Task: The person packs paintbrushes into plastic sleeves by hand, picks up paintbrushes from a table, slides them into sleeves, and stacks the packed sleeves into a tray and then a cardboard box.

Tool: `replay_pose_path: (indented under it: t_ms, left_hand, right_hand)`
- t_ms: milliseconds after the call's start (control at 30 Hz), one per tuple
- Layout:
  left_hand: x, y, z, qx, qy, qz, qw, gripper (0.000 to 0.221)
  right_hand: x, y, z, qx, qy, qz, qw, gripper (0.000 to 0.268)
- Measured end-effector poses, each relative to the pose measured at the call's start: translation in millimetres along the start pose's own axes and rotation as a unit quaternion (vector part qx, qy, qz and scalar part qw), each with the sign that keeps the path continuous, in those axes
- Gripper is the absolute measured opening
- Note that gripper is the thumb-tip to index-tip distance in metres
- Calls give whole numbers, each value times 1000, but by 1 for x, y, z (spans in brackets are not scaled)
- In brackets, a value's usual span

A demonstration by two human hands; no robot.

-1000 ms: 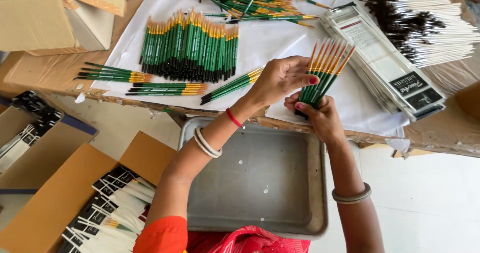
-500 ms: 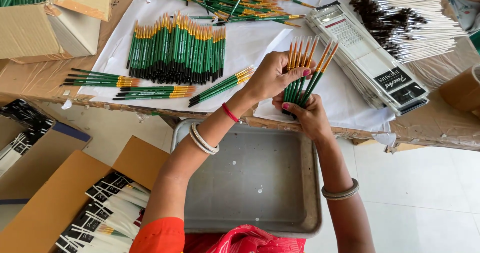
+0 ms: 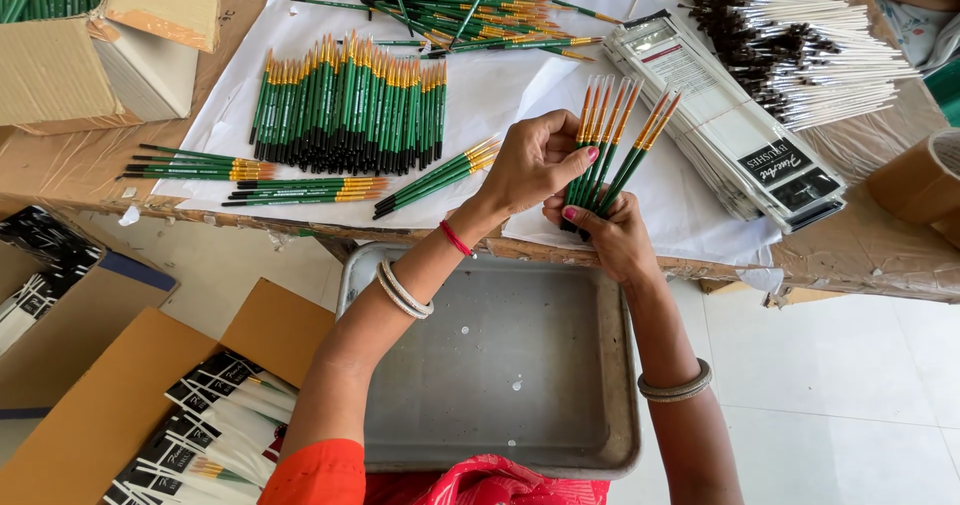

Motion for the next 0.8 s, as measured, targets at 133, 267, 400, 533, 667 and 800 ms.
replay_pose_path:
  t_ms: [133,267,400,533,667,800]
  left_hand:
    - [-7,3,0,-19,-23,0,1000,17]
    - [-48,34,-60,116,-115,-159,974,14]
    - [-73,94,-71,237,-194,-235,922,16]
    - [-75,94,-18,-219,80,114,966,9]
    - [-80,88,-20,-521,28,290,802,9]
    - [-108,71,-89,-606,-266,77,745,16]
  right_hand:
    - [-1,5,-7,32,22,10,999,18]
    - [3,-2,1,62,18,18,998,20]
    - [4,-4,0,51,-14,1,999,17]
    - [1,-3,2,29,15,42,999,12]
    - [4,-5,2,50,-36,11,998,16]
    - [2,-1,-1,45,-31,14,998,15]
Point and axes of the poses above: each hand's wrist, its own x-axis away from the middle knuckle, its own y-axis out of the back of the hand, z = x × y, the point moved 5 cm from there along -x, towards the middle knuckle, and after that the axes turned 15 degrees about -y, right-handed, at the moved point
